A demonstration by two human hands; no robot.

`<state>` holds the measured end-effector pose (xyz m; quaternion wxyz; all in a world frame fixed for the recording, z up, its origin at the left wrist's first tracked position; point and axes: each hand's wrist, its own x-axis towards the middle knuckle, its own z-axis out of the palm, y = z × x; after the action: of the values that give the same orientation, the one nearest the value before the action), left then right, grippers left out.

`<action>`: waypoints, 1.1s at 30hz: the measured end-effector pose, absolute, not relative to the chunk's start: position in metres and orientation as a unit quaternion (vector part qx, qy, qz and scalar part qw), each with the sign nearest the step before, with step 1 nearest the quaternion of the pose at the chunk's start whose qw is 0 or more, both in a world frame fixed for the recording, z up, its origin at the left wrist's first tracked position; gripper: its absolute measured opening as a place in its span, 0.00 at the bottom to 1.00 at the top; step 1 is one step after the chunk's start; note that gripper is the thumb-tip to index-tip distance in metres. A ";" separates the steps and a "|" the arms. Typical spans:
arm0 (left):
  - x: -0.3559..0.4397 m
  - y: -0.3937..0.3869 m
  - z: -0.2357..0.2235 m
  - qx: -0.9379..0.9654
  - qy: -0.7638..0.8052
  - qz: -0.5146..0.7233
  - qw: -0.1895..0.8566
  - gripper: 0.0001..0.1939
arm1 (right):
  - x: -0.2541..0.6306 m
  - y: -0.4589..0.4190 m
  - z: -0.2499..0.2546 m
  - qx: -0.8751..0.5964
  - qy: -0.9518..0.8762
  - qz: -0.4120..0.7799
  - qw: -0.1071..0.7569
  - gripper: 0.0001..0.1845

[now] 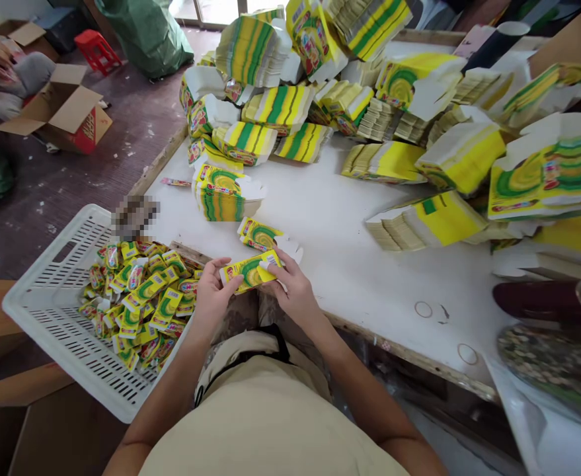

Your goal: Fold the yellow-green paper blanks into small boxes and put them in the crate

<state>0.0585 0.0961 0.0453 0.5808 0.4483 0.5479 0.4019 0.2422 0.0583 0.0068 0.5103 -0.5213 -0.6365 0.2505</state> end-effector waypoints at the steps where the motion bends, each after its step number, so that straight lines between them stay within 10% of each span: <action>1: 0.059 0.096 0.047 0.437 0.547 0.406 0.588 0.29 | 0.243 0.058 0.007 -0.516 -0.646 0.248 0.506 0.13; 33: 0.057 0.102 0.040 0.443 0.567 0.427 0.548 0.19 | 0.251 0.057 0.014 -0.480 -0.704 0.292 0.433 0.10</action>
<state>0.0570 0.1020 0.0403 0.5476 0.4426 0.5672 0.4272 0.2507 0.0573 0.0140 0.4333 -0.4803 -0.7044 0.2922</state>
